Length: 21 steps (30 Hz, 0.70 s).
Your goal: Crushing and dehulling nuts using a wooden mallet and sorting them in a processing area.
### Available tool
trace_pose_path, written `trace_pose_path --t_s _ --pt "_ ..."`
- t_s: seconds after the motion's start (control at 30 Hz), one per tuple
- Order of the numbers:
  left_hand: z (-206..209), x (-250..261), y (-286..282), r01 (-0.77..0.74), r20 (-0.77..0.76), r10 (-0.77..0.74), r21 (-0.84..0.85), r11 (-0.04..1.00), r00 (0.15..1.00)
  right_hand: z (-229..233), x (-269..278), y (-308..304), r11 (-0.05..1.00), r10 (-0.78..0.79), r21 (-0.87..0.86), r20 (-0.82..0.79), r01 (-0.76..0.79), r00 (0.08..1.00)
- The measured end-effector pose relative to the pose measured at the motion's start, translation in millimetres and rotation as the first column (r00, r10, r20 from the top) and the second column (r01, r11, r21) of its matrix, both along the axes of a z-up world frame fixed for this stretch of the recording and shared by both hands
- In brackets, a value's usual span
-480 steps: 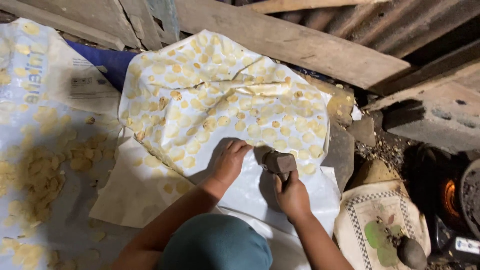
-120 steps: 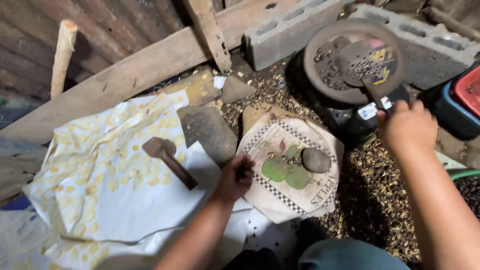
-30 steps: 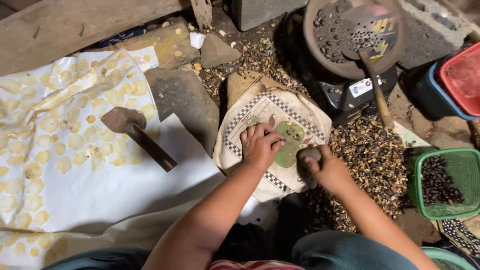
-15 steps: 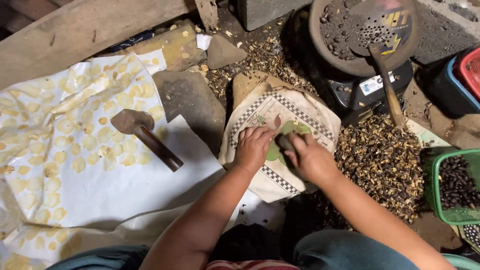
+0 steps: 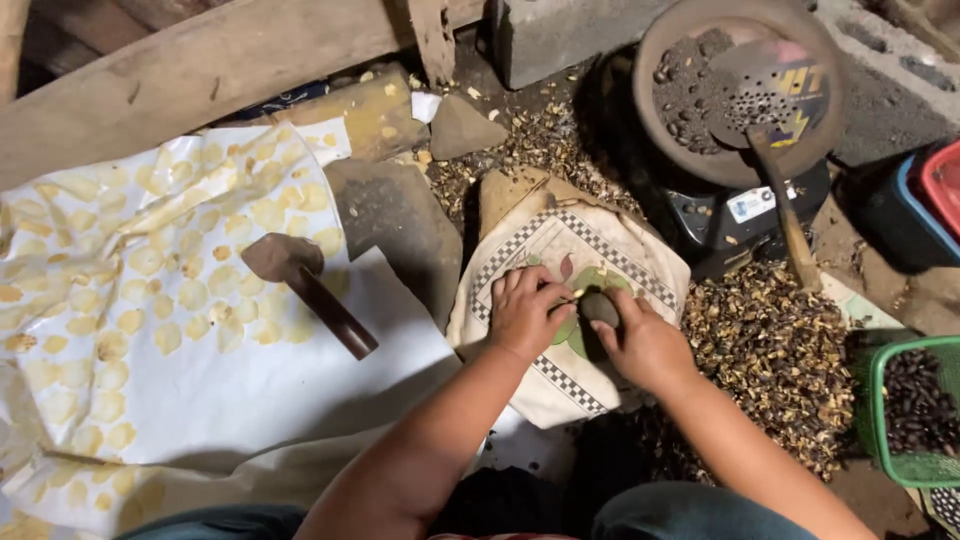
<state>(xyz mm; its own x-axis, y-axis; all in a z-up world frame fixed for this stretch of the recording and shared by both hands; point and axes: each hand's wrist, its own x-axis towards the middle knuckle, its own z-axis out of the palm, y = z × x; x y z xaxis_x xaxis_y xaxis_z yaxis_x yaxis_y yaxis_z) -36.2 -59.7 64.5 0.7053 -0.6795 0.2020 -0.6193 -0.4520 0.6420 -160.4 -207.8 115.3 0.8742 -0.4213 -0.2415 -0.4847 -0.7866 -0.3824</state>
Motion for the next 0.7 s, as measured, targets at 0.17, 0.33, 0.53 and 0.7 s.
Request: trace_pose_path --t_s 0.17,0.33,0.53,0.7 --pt "-3.4 -4.7 11.0 0.051 -0.020 -0.052 -0.013 0.999 0.998 -1.0 0.0 10.4 0.998 -0.040 0.060 0.154 0.031 0.987" --pt "-25.6 -0.8 29.0 0.030 0.058 -0.029 -0.015 0.999 0.998 -8.3 3.0 13.3 0.998 0.054 0.035 0.106 -0.058 0.993" --pt "-33.8 -0.8 32.0 0.019 0.003 -0.019 -0.017 1.000 1.000 -43.9 -4.8 -1.3 0.949 -0.239 0.190 -0.083 0.251 0.967" --pt "-13.8 -3.7 25.4 0.033 0.042 -0.030 -0.064 0.997 0.999 -27.4 -1.5 19.9 0.995 -0.084 -0.052 0.103 0.090 0.991"
